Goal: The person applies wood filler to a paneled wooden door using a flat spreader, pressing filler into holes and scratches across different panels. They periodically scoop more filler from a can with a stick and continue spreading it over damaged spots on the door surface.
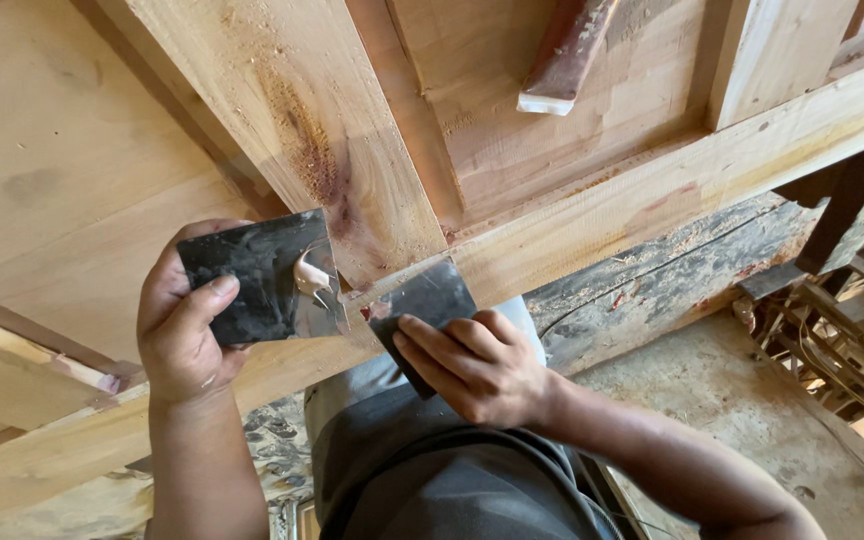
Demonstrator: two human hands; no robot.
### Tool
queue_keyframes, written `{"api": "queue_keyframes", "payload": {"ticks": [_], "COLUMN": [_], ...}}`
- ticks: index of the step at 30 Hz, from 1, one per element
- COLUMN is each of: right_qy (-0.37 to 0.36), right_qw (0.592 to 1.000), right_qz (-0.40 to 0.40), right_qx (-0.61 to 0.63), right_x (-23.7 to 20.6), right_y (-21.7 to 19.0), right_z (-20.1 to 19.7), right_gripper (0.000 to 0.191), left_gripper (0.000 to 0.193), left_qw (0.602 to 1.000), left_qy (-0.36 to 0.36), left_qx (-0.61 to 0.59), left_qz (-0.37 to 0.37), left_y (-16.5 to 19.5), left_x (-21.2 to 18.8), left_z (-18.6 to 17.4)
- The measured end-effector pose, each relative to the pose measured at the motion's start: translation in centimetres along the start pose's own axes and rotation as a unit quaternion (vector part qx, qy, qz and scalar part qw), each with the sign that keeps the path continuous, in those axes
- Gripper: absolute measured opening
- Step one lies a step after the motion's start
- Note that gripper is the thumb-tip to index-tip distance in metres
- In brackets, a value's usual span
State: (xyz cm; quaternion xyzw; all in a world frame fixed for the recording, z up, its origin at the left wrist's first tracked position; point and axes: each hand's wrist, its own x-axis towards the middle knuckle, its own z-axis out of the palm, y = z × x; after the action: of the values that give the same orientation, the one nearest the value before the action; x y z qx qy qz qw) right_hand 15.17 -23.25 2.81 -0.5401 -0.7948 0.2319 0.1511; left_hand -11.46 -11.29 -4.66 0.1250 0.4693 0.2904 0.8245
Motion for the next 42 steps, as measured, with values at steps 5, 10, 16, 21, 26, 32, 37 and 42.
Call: {"api": "queue_keyframes", "payload": {"ticks": [5,10,16,21,26,32,37,42], "right_qy": [-0.033,-0.093,-0.104,-0.067,-0.016,0.308,0.272,0.234], "right_qw": [0.999,0.993,0.99,0.993,0.967,0.918,0.945,0.937], "right_qz": [-0.003,0.016,0.055,0.097,0.178,0.185,0.146,0.215], "right_qx": [-0.012,0.068,0.072,0.021,0.182,0.168,0.109,0.144], "right_x": [0.2,0.3,0.0,1.4,1.4,0.8,-2.0,-7.2], "right_y": [0.7,1.3,0.1,0.2,-0.5,0.0,4.1,11.1], "right_z": [0.8,1.7,-1.3,-1.7,-4.1,-5.5,-6.2,-10.9], "right_gripper": [0.043,0.049,0.048,0.05,0.04,0.03,0.029,0.026], "left_gripper": [0.042,0.04,0.047,0.045,0.038,0.049,0.041,0.044], "left_qw": [1.0,0.999,0.999,0.999,1.0,0.986,0.99,0.987], "left_qy": [0.014,0.031,0.036,0.031,0.018,0.142,0.109,0.147], "left_qx": [0.011,0.013,0.034,0.011,0.001,-0.001,-0.06,-0.059], "left_qz": [-0.002,0.004,-0.013,0.025,0.015,-0.083,-0.07,-0.04], "left_y": [0.3,-0.1,0.0,-0.1,0.2,-3.6,-5.7,-7.2], "left_x": [-0.5,-0.6,-0.6,-0.5,-0.4,0.5,1.5,4.2], "left_z": [-0.9,-1.3,-1.4,-0.8,1.4,10.1,17.5,23.7]}}
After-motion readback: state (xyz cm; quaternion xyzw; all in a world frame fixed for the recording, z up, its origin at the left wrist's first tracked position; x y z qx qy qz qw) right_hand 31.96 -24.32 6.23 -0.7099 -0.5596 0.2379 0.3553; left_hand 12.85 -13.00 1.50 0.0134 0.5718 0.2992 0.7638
